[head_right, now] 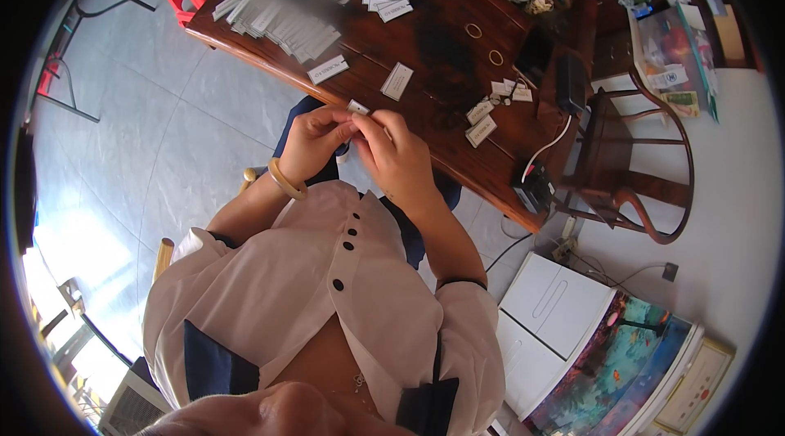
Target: The person is sorting and bundling small printed inventory labels into stacks on a desk.
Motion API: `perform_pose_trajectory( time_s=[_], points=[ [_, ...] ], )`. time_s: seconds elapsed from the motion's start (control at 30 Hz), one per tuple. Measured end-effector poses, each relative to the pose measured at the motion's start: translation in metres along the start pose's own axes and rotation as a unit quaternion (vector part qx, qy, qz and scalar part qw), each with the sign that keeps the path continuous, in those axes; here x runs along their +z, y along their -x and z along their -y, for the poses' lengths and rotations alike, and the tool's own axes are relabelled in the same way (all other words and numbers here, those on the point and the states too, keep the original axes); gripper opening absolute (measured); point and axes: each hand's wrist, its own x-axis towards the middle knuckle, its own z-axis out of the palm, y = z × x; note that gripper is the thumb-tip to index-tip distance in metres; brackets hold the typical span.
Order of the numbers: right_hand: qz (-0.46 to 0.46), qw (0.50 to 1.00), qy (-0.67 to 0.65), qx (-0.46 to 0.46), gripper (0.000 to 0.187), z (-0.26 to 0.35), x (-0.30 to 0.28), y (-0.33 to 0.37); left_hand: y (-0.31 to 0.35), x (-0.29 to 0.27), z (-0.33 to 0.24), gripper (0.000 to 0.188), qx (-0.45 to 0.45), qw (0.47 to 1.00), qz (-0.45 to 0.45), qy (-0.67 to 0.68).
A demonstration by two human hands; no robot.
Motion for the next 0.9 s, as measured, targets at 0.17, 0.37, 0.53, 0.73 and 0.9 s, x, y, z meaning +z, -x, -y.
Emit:
perform_pose_trajectory(
  time_s=[0.17, 0.37, 0.53, 0.73, 0.9],
  points=[
    [-0.058, 0.994, 0.057, -0.078, 0.028, -0.008, 0.002, 0.002, 0.001, 0.001, 0.001, 0.015, -0.024, 1.0, 0.004, 0.016],
    [-0.089, 0.985, 0.11, -0.103, 0.019, -0.013, -0.002, 0.002, 0.002, 0.0, -0.003, 0.012, -0.001, 1.0, 0.029, -0.001],
    [-0.121, 0.988, 0.079, -0.058, 0.02, -0.011, 0.004, -0.003, 0.006, 0.009, -0.001, 0.021, 0.001, 0.999, 0.0, 0.049],
    [-0.136, 0.987, 0.08, -0.042, 0.02, -0.008, 0.006, -0.007, 0.008, 0.009, 0.005, 0.031, 0.009, 1.0, -0.029, 0.001],
    [-0.127, 0.988, 0.087, -0.029, 0.02, -0.006, 0.005, -0.007, 0.008, 0.011, 0.0, 0.029, 0.074, 0.984, -0.041, -0.154]
  ],
)
